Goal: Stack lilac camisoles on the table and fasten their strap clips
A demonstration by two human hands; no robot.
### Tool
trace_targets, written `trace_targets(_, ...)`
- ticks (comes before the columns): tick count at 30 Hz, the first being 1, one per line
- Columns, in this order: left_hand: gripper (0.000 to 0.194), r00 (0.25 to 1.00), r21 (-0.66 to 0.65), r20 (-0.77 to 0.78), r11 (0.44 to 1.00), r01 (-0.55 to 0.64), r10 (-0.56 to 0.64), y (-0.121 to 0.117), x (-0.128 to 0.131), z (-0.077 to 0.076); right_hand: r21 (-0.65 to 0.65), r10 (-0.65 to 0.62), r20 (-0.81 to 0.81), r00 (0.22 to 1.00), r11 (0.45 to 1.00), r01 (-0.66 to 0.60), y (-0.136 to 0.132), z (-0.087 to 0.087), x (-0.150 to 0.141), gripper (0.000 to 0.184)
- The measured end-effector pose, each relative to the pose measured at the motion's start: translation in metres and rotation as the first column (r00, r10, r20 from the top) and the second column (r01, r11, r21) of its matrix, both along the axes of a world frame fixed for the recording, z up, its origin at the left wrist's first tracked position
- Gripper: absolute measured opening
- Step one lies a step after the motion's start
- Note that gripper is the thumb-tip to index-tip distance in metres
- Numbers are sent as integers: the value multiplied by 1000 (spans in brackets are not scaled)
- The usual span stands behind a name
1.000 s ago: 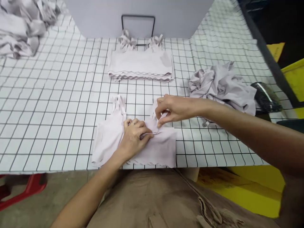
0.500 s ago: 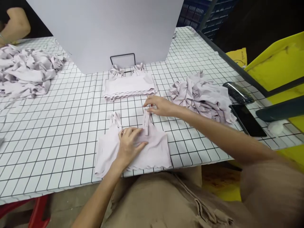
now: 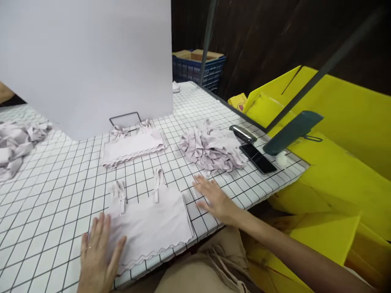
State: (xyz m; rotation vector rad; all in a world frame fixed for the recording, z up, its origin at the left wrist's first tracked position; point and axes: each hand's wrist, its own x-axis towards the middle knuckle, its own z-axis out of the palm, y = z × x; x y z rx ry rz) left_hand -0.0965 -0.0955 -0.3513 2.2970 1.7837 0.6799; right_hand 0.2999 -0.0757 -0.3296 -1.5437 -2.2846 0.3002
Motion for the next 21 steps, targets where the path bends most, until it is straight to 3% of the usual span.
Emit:
trace_targets(3, 66, 985, 26, 146, 995, -93, 88, 7, 5, 18, 189, -282, -143, 949, 933, 306, 50, 17, 49, 39)
trace_targets(5, 62, 972, 76, 221, 992, -98, 79, 12, 15, 33, 164, -420, -105, 902, 887, 432, 82, 29, 71, 28)
trace_targets(7, 55, 967, 120, 254, 991, -56, 24, 17, 25, 48, 148, -437, -121, 891, 880, 452, 107, 43, 85, 17)
trace_targets(9, 49, 962, 109, 273, 994, -9, -21, 23, 33, 62, 163, -424, -191, 885, 876, 454, 123, 61, 94, 20)
trace_targets(14, 40, 911, -117, 398, 991, -63, 105, 50, 45, 86, 136, -398, -360, 844, 872, 470, 144, 127, 120, 40)
trace_targets(16, 42, 878, -193, 468, 981, -8, 99, 66, 57, 95, 84, -391, -369, 843, 890, 449, 151, 150, 126, 42)
trace_targets(18, 47, 828, -227, 560, 967, 111, 36, 81, 75, 104, 33, -379, -346, 858, 909, 415, 152, 160, 126, 40)
trace_targets(21, 51, 744, -219, 666, 939, 265, -55, 94, 105, 114, -79, -357, -237, 904, 934, 348, 139, 144, 113, 34)
